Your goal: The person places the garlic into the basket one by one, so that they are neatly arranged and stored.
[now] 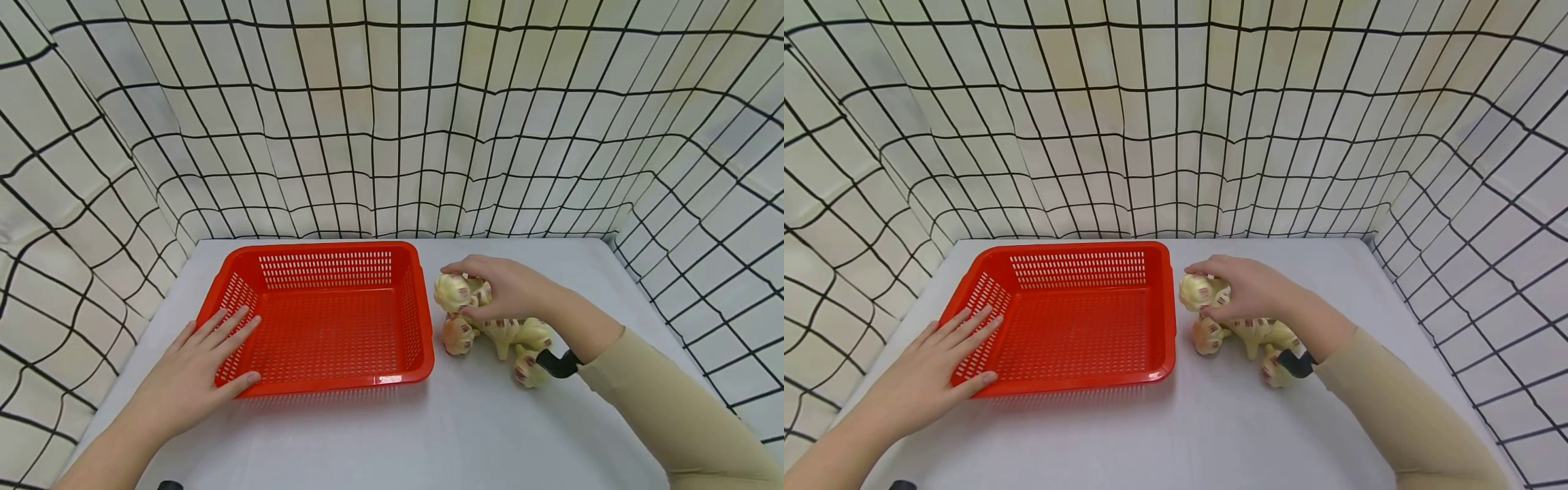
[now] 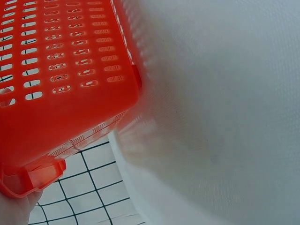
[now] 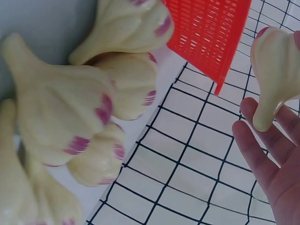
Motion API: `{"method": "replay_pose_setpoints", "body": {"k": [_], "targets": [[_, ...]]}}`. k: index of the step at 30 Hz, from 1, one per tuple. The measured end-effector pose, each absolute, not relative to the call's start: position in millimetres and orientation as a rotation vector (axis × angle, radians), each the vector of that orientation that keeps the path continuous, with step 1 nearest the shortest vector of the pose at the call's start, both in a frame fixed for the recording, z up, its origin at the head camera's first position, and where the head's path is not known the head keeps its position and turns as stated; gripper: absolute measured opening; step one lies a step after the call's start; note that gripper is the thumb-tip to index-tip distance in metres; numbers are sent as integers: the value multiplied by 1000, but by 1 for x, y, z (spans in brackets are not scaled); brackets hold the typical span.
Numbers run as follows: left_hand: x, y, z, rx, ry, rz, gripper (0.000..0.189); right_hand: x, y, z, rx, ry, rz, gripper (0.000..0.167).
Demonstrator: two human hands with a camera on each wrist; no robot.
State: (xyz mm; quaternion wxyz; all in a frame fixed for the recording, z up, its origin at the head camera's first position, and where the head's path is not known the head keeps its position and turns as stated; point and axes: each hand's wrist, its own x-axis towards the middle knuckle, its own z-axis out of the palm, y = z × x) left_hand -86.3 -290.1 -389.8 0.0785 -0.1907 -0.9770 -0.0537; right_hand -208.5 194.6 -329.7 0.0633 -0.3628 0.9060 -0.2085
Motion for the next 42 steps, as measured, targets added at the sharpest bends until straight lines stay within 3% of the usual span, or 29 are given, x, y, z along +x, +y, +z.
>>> {"method": "replay_pose_setpoints", "body": {"k": [20,34,42], "targets": [[-86,-291,-389,-588,-2927,-156,84,-246,98,-312,-1229,2700,-250,60],[-86,-291,-392,-593,-2916,-157,86,-259,46,-342,-1304,2548,98,58],[-86,-291,-391,-586,-2926,-144,87,-253,32,-357,-1351,2456,299,48]]}}
